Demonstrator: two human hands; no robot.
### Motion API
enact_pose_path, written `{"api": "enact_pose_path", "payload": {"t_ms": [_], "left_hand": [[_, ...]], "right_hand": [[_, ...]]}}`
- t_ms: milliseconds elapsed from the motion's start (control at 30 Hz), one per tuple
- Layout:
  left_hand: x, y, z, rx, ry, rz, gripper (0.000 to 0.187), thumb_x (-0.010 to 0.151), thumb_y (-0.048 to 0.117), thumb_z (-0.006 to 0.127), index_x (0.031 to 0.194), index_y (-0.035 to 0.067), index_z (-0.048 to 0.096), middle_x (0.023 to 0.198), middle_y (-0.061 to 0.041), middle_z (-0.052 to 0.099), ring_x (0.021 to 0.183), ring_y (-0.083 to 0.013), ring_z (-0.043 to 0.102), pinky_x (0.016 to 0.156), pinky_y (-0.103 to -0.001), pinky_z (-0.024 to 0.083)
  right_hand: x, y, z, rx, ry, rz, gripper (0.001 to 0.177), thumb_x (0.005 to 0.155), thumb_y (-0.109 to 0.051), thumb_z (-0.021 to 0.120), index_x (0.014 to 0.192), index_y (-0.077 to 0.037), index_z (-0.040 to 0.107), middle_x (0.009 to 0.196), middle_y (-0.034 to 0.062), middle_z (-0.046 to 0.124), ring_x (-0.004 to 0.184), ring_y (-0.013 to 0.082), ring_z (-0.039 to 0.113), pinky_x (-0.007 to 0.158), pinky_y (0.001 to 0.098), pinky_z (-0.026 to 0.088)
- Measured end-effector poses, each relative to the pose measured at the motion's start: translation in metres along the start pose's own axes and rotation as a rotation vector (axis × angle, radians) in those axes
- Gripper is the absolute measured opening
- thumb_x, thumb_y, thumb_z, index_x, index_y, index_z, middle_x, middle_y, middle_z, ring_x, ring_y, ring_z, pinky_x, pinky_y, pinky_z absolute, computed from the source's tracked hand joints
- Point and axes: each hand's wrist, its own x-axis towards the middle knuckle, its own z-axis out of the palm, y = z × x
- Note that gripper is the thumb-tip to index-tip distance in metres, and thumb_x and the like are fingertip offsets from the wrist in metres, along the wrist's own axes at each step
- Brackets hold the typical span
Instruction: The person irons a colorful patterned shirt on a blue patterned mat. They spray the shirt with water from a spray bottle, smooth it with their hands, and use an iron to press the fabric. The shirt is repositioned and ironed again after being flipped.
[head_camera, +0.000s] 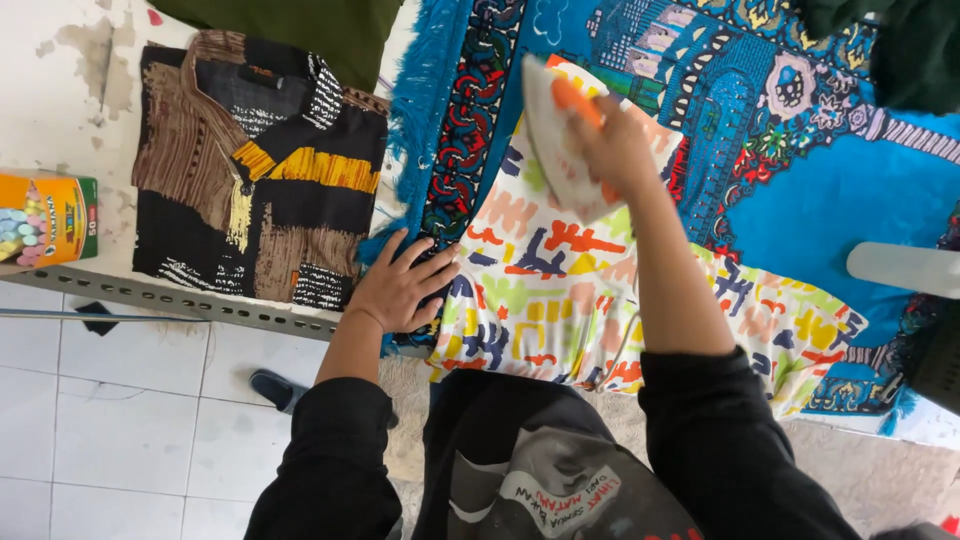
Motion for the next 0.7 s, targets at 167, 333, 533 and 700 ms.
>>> {"api": "enact_pose_path", "payload": {"t_ms": [167, 333, 533, 700], "left_hand": [[-0.004, -0.001, 0.03, -0.02, 0.184, -0.032, 0.059, 0.1, 0.049, 0.029, 0.155, 0.031, 0.042, 0.16, 0.005, 0.04, 0.144, -0.0287, 0.034, 0.125, -0.063, 0.015], [-0.003, -0.001, 0.032, -0.029, 0.192, -0.037, 0.061, 0.099, 0.053, 0.028, 0.155, 0.032, 0.041, 0.161, 0.005, 0.039, 0.145, -0.0282, 0.033, 0.126, -0.063, 0.014], [-0.003, -0.001, 0.025, -0.017, 0.18, -0.036, 0.061, 0.101, 0.052, 0.025, 0.156, 0.031, 0.04, 0.162, 0.004, 0.037, 0.143, -0.0295, 0.035, 0.125, -0.063, 0.015], [-0.004, 0.0, 0.025, -0.027, 0.156, -0.022, 0.06, 0.102, 0.05, 0.025, 0.158, 0.031, 0.037, 0.164, 0.005, 0.034, 0.144, -0.0296, 0.034, 0.125, -0.063, 0.013]], "right_hand": [[-0.091, 0.061, 0.066, -0.108, -0.198, -0.233, 0.046, 0.093, -0.05, 0.06, 0.121, -0.013, 0.062, 0.072, 0.0236, 0.069, 0.063, 0.0402, 0.068, 0.059, 0.0478, 0.056], [-0.058, 0.037, 0.057, -0.419, -0.059, -0.203, 0.059, 0.095, -0.069, 0.052, 0.127, -0.02, 0.06, 0.09, 0.0308, 0.07, 0.093, 0.0507, 0.072, 0.084, 0.0574, 0.059], [0.1, 0.029, -0.007, 0.023, 0.345, -0.192, 0.042, 0.101, -0.058, 0.058, 0.11, -0.018, 0.067, 0.065, 0.011, 0.068, 0.043, 0.0242, 0.069, 0.043, 0.0318, 0.061], [0.057, 0.024, 0.011, 0.158, 0.164, -0.219, 0.042, 0.1, -0.052, 0.059, 0.103, -0.012, 0.071, 0.051, 0.0118, 0.06, 0.04, 0.0262, 0.065, 0.039, 0.0366, 0.054]]}}
